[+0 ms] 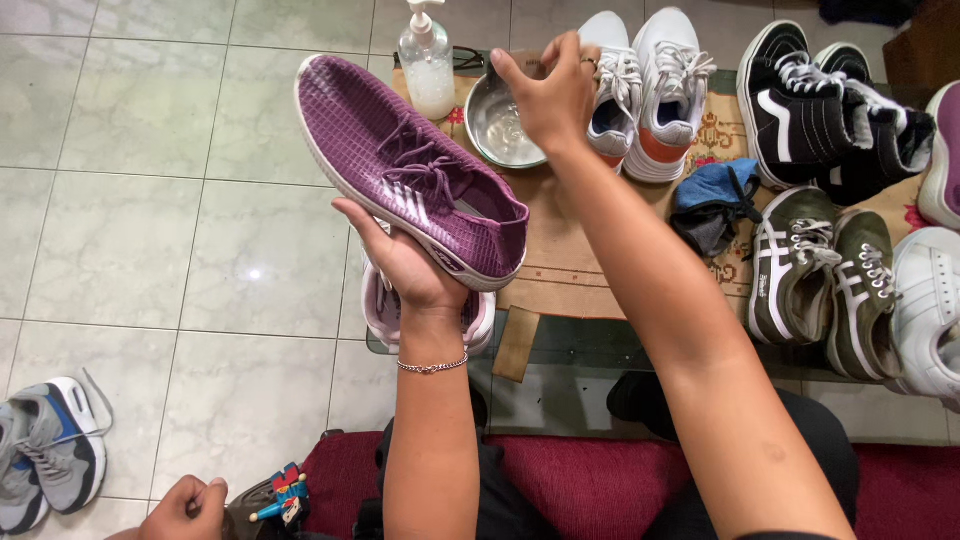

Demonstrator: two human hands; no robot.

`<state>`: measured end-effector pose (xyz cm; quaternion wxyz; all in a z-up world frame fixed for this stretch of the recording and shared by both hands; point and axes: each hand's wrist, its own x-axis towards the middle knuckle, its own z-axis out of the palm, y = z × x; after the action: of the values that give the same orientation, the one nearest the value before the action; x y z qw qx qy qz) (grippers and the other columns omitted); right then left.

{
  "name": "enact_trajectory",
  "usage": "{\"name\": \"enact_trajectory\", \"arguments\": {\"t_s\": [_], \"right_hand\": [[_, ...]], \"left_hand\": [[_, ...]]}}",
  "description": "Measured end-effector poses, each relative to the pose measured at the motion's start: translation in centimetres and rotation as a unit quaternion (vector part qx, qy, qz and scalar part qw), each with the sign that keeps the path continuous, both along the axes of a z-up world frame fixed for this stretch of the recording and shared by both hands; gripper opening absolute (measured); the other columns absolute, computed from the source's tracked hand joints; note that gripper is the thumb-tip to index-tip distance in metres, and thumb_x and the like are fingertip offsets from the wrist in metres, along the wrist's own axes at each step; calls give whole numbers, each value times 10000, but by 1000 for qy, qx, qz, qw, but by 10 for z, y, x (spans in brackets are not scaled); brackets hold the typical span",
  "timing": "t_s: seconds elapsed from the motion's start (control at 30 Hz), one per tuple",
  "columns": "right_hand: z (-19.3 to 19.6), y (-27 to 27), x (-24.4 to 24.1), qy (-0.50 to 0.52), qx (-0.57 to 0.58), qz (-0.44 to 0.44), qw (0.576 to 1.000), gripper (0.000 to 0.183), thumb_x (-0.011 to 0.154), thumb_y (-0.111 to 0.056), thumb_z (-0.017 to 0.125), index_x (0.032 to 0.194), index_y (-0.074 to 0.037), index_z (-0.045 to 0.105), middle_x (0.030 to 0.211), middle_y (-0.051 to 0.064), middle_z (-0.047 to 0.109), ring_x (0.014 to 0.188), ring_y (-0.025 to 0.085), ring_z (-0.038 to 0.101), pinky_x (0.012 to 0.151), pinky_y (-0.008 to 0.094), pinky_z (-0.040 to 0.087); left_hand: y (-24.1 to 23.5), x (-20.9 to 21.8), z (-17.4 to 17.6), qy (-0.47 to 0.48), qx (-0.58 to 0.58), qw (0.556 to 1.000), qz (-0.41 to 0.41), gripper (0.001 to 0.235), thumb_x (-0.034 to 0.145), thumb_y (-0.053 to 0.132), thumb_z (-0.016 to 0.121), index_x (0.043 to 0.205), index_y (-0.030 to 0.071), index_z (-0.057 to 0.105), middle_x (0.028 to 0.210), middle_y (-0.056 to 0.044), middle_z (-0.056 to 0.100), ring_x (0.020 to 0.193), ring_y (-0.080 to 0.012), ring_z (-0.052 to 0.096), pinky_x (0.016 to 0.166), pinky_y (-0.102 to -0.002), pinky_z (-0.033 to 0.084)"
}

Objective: The person cleans a purple sneaker by scrubbing the sole with a brush and wiping it with a blue cloth. They repeatedly dip the brush into a metal bowl of water and continue scrubbing the textured bottom of the shoe.

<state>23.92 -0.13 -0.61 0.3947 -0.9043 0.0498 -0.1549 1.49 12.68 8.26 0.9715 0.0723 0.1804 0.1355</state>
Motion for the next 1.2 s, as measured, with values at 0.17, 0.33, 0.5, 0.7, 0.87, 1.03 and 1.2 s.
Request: {"name": "enact_trajectory", "arguments": {"t_s": [0.17,0.33,0.5,0.7,0.87,1.03,1.2], "right_hand": [[-4,-23,13,12,68,-22,997,719,772,-842,887,951,-235,547,990,0,613,915,221,594,860,408,456],[13,-33,14,-92,205,-7,974,586,842,-724,862,909,-217,576,927,-28,602,868,147,569,862,338,480],[3,-34,28,-5,351,8,936,537,914,-606,888,878,-244,493,850,-62,464,787,110,404,771,319,390],[129,-12,-36,280,538,-21,795,866,550,-777,640,1127,-134,697,1048,145,753,838,229,695,685,300,507],[120,-40,-36,20,515,141,845,745,733,-635,877,1266,-186,612,1113,28,599,1008,201,656,822,429,570],[130,-51,-33,-222,318,271,881,449,1097,-160,822,888,-225,430,848,-79,354,819,93,281,741,364,261],[77,-31,-40,-243,128,165,947,550,920,-611,873,1167,-215,582,1389,52,609,1273,279,633,950,451,504]], "left_hand": [[-3,0,3,31,23,999,-33,1139,825,845,506,1684,97,537,1622,-190,621,1518,-399,579,1330,-591,449],[-8,1,11,49,42,997,-41,1173,805,839,475,1691,72,528,1652,-212,611,1540,-411,574,1315,-593,468],[-12,2,-1,39,84,994,-65,1125,844,877,442,1611,70,609,1547,-215,685,1456,-410,641,1281,-589,516],[-15,8,-14,-56,125,984,-112,1186,846,862,458,1743,86,449,1733,-207,544,1613,-403,515,1366,-590,426],[-21,4,-13,-31,134,981,-136,1154,874,829,434,1754,83,438,1720,-194,560,1595,-390,536,1345,-563,457],[-16,8,-12,6,77,986,-145,1158,857,858,416,1698,70,528,1676,-202,612,1569,-379,571,1361,-548,452],[0,3,13,13,102,993,-57,1218,776,864,426,1716,92,486,1653,-224,603,1530,-415,582,1322,-595,476]]}}
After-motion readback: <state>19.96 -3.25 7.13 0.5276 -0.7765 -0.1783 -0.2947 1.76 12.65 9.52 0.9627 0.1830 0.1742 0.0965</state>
